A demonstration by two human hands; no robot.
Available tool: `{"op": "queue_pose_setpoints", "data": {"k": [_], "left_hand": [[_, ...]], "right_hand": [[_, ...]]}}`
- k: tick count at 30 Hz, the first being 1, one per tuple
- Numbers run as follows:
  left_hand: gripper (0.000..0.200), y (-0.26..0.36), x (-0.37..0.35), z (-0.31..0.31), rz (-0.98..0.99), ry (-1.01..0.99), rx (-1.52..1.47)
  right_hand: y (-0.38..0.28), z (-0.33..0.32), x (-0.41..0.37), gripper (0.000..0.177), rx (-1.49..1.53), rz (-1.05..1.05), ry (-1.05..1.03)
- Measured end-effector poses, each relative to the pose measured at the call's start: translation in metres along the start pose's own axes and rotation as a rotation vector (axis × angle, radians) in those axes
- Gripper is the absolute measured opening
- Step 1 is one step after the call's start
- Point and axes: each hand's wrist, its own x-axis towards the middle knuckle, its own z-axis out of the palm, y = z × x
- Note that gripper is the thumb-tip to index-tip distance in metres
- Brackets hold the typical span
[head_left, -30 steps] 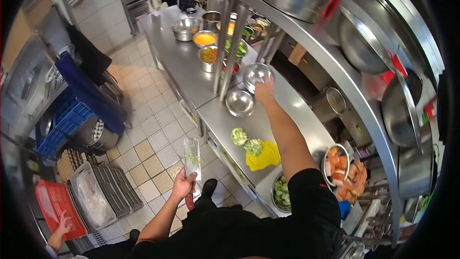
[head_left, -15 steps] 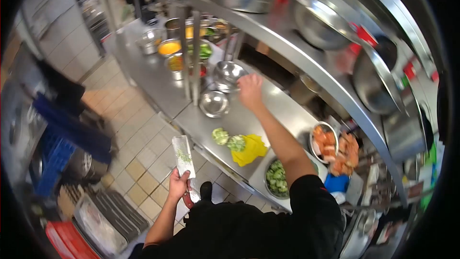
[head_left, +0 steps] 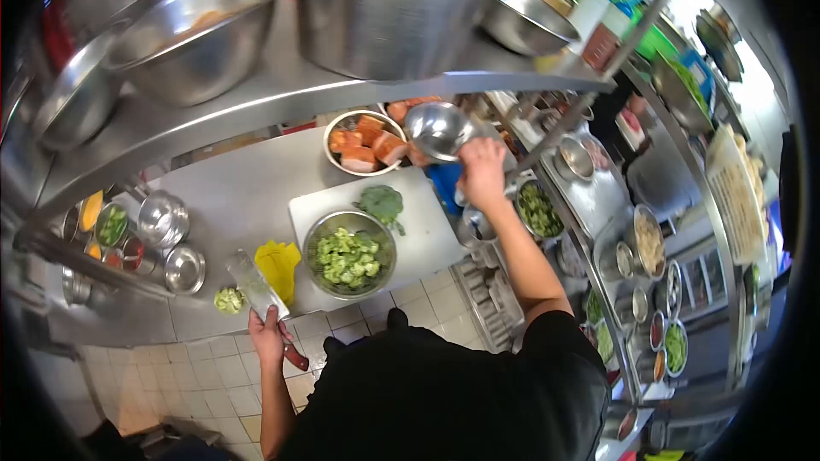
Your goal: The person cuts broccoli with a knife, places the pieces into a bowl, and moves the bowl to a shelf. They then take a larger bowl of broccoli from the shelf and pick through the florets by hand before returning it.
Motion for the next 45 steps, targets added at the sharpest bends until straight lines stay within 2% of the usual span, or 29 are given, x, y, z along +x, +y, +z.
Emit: {"op": "queue_pose_setpoints", "data": {"k": [3,5,7,9,10,13,14,16,18,19,20,22,26,29,30,33,35,37,41,45], "left_hand": [[0.015,0.001,0.011,0.043,0.021,-0.154,0.025],[0.015,0.017,0.007,0.078,-0.02,-0.176,0.047],[0.016,0.02,0.013,0.097,0.044,-0.271,0.053],[0.017,0.02,0.02,0.108,0.058,-0.3,0.04],[0.017,0.026,0.018,0.115,0.045,-0.291,0.001],[0.017,0.034,0.017,0.121,0.06,-0.275,0.007],[0.016,0.031,0.019,0.118,0.063,-0.273,0.013],[0.016,0.024,0.023,0.113,0.054,-0.261,0.038],[0.015,0.016,0.021,0.112,0.028,-0.234,0.038],[0.015,0.013,0.021,0.114,0.011,-0.215,0.03],[0.015,0.01,0.02,0.116,-0.006,-0.198,0.024],[0.013,0.004,0.022,0.121,-0.013,-0.213,0.022],[0.016,0.005,0.015,0.127,-0.017,-0.236,0.018],[0.018,0.004,0.011,0.119,-0.021,-0.227,0.04],[0.018,0.004,0.009,0.116,-0.031,-0.212,0.039],[0.018,0.008,0.001,0.114,-0.06,-0.192,0.001],[0.017,0.013,-0.005,0.115,-0.057,-0.206,0.024],[0.016,0.024,-0.005,0.122,-0.027,-0.241,0.102],[0.013,0.031,0.0,0.131,-0.014,-0.283,0.293],[0.02,0.048,-0.005,0.144,0.007,-0.264,0.514]], "right_hand": [[0.073,0.014,-0.029,0.033,-0.059,0.069,0.05],[0.093,0.028,-0.044,0.032,-0.078,0.098,0.01],[0.109,0.048,-0.056,0.04,-0.109,0.092,0.027],[0.108,0.055,-0.061,0.039,-0.141,0.099,0.016],[0.113,0.06,-0.064,0.039,-0.154,0.139,-0.093],[0.105,0.056,-0.06,0.042,-0.191,0.077,0.03],[0.08,0.039,-0.05,0.044,-0.145,0.124,0.133],[0.047,0.046,-0.051,0.047,0.137,0.159,0.103],[0.001,0.074,-0.061,0.048,0.437,-0.076,-0.104],[-0.031,0.087,-0.067,0.047,0.531,-0.138,-0.339],[-0.055,0.11,-0.072,0.04,0.645,-0.315,-0.5],[-0.102,0.154,-0.092,0.029,0.497,-0.509,-0.276],[-0.126,0.192,-0.081,0.024,0.224,-0.714,-0.658],[-0.122,0.17,-0.058,0.031,0.291,-0.561,-0.744],[-0.119,0.168,-0.056,0.029,0.465,-0.468,-0.631],[-0.116,0.161,-0.039,0.024,0.931,-0.016,-0.955],[-0.123,0.161,-0.048,0.024,1.55,0.411,-1.011],[-0.131,0.143,-0.054,0.025,2.168,0.928,-0.95],[-0.14,0.144,-0.066,0.029,2.555,0.995,-0.885],[-0.153,0.12,-0.054,0.035,2.528,1.155,-0.835]]}}
